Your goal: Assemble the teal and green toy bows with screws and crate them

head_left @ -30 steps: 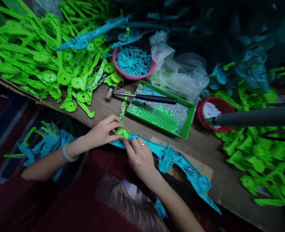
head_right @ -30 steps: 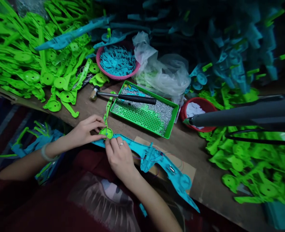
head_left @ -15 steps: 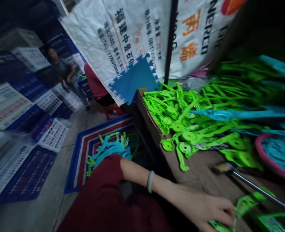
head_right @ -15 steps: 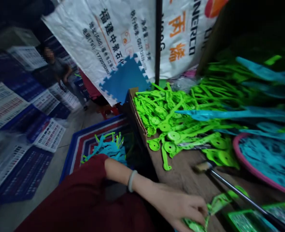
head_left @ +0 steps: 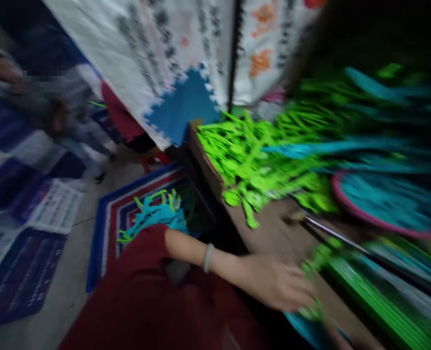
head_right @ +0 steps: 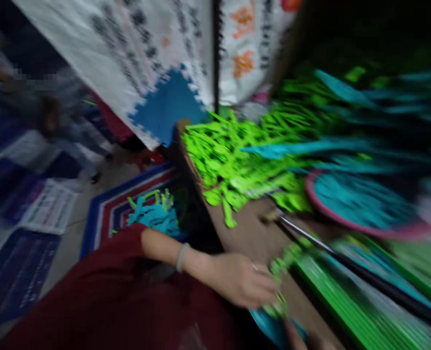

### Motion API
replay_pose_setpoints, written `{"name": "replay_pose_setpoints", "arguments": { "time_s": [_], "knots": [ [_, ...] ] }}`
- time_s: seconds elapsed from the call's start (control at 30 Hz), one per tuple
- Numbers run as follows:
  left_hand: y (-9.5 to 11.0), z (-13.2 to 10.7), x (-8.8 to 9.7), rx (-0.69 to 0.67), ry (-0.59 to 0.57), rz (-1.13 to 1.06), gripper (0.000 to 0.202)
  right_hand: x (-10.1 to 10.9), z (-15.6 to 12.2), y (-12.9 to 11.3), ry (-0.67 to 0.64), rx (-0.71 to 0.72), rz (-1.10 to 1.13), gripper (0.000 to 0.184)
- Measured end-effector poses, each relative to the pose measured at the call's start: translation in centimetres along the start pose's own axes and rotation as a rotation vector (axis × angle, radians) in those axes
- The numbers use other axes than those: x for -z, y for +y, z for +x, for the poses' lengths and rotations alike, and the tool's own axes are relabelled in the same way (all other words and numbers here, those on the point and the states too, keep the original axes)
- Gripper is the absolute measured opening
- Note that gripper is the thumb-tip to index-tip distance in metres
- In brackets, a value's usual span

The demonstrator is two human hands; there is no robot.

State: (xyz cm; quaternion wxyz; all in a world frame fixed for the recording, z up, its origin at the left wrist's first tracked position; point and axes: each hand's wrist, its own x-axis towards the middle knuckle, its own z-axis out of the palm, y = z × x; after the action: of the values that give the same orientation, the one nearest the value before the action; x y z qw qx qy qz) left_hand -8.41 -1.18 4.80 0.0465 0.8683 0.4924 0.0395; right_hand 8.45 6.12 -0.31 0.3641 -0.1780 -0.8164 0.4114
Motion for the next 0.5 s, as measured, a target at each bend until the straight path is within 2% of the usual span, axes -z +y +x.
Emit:
{"name": "replay_pose_setpoints", "arguments": {
  "time_s": [0.1, 0.13, 0.17, 0.27, 0.5],
  "knots": [
    [0.6, 0.1, -1.2, 0.028, 0.146, -0.116, 0.036, 4.3, -3.1, -1.5, -0.163, 0.001, -0.420, 0.037],
    [0.3, 0.3, -1.6, 0.052, 0.192, -0.140, 0.033, 5.0, -3.5, -1.9, -0.259, 0.037, -0.575, 0.039],
    [-0.1, 0.5, -2.1, 0.071, 0.223, -0.165, 0.029, 5.4, -3.6, -2.1, -0.287, 0.065, -0.671, 0.037],
    [-0.8, 1.1, -2.9, 0.073, 0.252, -0.203, 0.023, 5.8, -3.2, -1.5, -0.306, 0.063, -0.769, 0.032],
    [-0.1, 1.2, -2.6, 0.039, 0.233, -0.128, 0.021, 5.6, -3.3, -2.3, -0.360, 0.049, -0.814, 0.031]
  ]
}}
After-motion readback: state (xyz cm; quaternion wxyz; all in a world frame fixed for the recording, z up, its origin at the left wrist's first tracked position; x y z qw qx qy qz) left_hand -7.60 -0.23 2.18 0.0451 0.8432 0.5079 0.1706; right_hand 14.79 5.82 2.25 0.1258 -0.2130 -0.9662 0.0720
